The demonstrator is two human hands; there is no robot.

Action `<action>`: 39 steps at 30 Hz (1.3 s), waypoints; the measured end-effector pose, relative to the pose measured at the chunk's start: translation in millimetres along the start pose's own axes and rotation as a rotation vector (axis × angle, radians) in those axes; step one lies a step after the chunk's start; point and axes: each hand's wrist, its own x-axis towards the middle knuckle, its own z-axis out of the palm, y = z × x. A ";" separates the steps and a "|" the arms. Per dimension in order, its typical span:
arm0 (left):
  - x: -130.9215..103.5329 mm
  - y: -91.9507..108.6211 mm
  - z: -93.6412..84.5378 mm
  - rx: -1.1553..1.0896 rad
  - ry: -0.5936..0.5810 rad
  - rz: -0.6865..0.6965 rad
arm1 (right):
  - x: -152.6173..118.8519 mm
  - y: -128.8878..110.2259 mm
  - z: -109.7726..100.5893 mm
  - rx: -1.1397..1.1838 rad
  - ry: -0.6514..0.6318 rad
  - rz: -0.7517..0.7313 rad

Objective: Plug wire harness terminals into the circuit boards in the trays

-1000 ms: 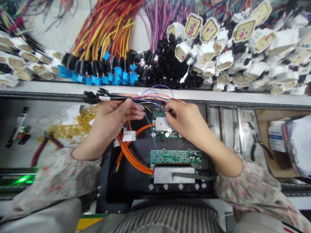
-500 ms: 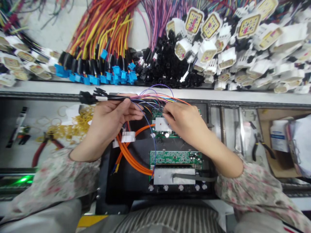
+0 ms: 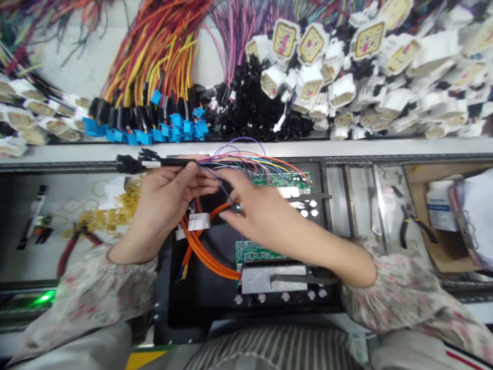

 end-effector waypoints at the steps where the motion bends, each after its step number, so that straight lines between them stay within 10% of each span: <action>1: -1.7 1.2 -3.0 0.089 0.017 0.052 | -1.8 -1.4 -0.8 0.041 -0.064 -0.012; 8: -4.8 25.7 -9.0 1.553 -0.084 0.383 | -21.6 27.4 -72.8 -0.438 0.083 0.149; 13: -5.7 34.0 17.1 1.859 -0.176 0.316 | -27.1 42.1 -76.5 -0.257 0.317 0.199; 24: 5.7 31.5 9.4 1.845 -0.184 0.364 | -17.9 66.5 -55.8 -0.360 0.264 0.132; 39: 39.7 43.5 -60.1 1.139 0.135 0.275 | -19.6 65.7 -51.4 -0.608 0.166 -0.009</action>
